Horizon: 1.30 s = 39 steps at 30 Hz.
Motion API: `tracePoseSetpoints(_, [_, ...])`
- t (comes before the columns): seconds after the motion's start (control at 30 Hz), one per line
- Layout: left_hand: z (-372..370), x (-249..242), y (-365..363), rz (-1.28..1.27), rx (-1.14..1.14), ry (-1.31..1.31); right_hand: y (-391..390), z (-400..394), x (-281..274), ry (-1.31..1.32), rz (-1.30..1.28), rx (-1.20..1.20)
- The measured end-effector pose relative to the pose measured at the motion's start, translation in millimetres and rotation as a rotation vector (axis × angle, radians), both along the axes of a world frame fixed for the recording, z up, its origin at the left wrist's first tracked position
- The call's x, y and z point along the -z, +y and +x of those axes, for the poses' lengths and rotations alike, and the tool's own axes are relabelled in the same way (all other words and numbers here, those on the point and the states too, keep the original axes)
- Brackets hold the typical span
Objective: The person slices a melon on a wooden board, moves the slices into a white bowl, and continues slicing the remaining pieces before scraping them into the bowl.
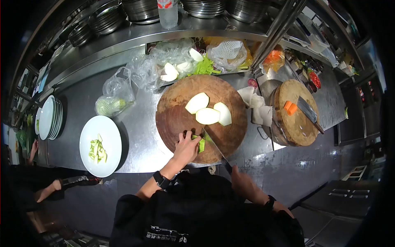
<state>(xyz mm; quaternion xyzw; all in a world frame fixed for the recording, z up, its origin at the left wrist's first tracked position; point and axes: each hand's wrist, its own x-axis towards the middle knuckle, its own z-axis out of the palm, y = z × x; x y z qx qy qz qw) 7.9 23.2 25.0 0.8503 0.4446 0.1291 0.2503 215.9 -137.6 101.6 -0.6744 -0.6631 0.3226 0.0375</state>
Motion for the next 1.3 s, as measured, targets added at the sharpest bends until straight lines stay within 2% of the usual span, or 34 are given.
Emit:
tracePoseSetpoints(0.13, [2.3, -2.5, 0.1, -0.017, -0.002, 0.032, -1.4, -2.4, -16.9, -0.006, 0.022, 0.015])
tracePoseSetpoints(0.2, [2.5, -2.4, 2.7, -0.035, -0.005, 0.036, -13.6, -2.7, 10.5, -0.016, 0.029, 0.012])
tracePoseSetpoints(0.3, [2.0, -0.1, 2.2, -0.031, 0.011, 0.043, -14.3, -5.7, 6.3, 0.013, 0.01, 0.053])
tracePoseSetpoints(0.47, [-12.2, -7.1, 1.9, -0.137, 0.135, 0.047, -17.2, -6.1, -3.3, 0.077, 0.024, 0.095])
tracePoseSetpoints(0.7, [-13.2, -8.6, 9.4, -0.131, 0.061, 0.027, -2.8, -6.0, -13.6, 0.118, 0.015, 0.138])
tracePoseSetpoints(0.77, [-22.6, -1.9, 14.3, -0.072, 0.223, 0.048, -4.5, -5.5, -10.1, 0.118, 0.009, 0.117])
tracePoseSetpoints(0.9, [-32.7, -14.0, 27.0, -0.169, 0.258, 0.047, -12.1, 6.6, 19.3, 0.117, 0.055, 0.067])
tracePoseSetpoints(0.97, [-36.5, -11.9, 33.4, -0.098, 0.403, 0.063, -11.6, 8.7, 19.4, 0.105, 0.047, 0.068])
tracePoseSetpoints(1.07, [-38.8, -2.8, 35.5, 0.03, 0.322, 0.07, -3.0, 4.7, 1.3, 0.186, 0.004, 0.131])
tracePoseSetpoints(1.17, [-44.7, -15.6, 33.7, -0.121, 0.219, -0.059, -6.3, 3.7, 0.3, 0.15, -0.057, 0.151])
tracePoseSetpoints(1.3, [-42.2, -9.7, 32.0, -0.174, 0.124, -0.184, -4.1, 8.1, 9.5, 0.168, -0.015, 0.132])
